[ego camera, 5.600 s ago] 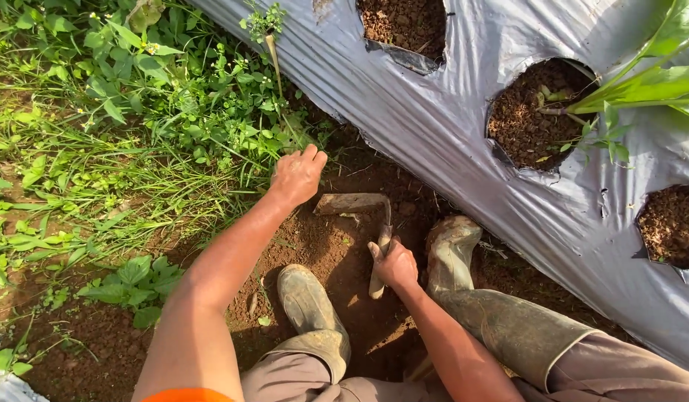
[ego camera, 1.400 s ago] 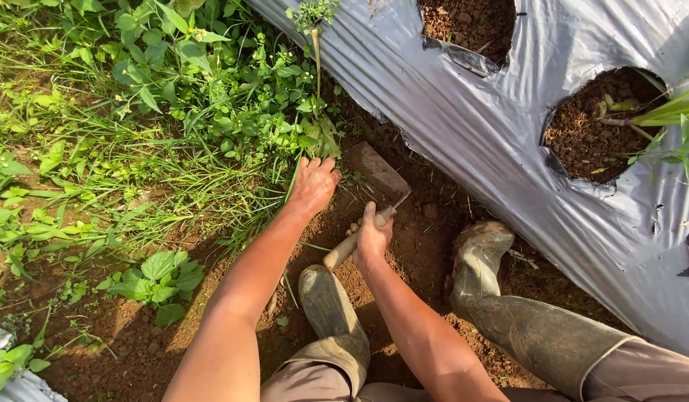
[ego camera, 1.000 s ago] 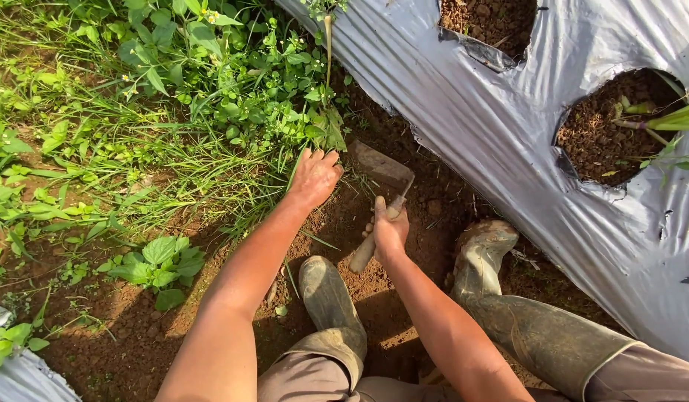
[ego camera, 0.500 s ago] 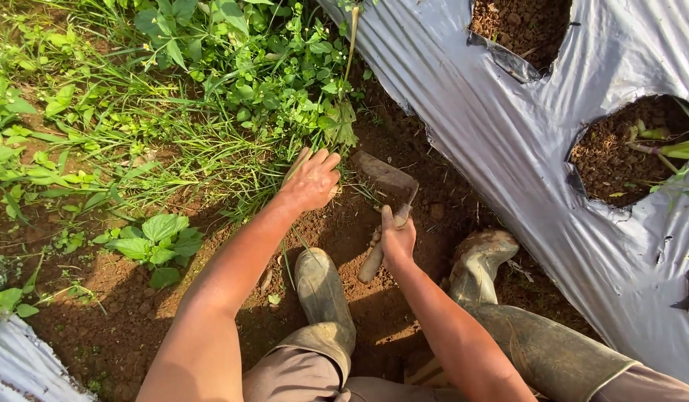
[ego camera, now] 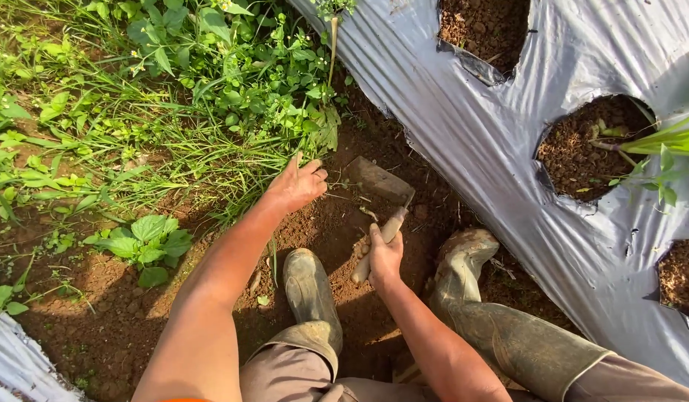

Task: Manual weeding of agricultural plants by hand-pulling weeds from mulch holes and using a hand hoe to clear the surrounding soil.

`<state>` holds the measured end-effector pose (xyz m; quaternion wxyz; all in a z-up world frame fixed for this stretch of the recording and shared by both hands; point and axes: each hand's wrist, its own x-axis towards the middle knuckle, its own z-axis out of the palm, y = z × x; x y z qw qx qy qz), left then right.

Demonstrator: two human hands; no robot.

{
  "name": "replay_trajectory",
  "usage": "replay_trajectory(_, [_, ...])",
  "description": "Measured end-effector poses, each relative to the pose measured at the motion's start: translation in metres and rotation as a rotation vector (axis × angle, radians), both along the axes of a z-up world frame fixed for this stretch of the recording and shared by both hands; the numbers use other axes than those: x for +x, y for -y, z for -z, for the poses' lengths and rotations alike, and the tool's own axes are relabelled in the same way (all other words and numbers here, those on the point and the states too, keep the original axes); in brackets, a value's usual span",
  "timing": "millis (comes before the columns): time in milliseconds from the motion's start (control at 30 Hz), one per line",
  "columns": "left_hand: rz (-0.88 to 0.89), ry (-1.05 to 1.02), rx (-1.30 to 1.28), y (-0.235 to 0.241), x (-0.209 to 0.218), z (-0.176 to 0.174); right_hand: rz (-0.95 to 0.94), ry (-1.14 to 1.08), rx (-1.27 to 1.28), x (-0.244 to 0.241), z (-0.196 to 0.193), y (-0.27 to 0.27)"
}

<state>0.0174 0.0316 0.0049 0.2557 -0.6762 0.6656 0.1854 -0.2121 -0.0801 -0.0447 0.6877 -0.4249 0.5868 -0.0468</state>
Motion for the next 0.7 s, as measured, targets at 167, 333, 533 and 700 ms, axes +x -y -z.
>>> replay_trajectory(167, [-0.188, -0.04, -0.03, -0.003, -0.007, -0.037, 0.11, 0.049, 0.01, 0.051, -0.015, -0.014])
replay_trajectory(333, [-0.341, -0.068, -0.139, -0.019, -0.022, 0.012, -0.107, 0.052, -0.043, 0.088, -0.001, -0.019])
replay_trajectory(533, [-0.385, -0.07, -0.195, -0.039, -0.024, 0.011, -0.349, -0.023, -0.131, 0.047, 0.002, 0.003])
replay_trajectory(700, [-0.423, -0.067, -0.278, -0.045, -0.02, 0.014, -0.252, 0.031, -0.081, 0.08, -0.013, -0.011])
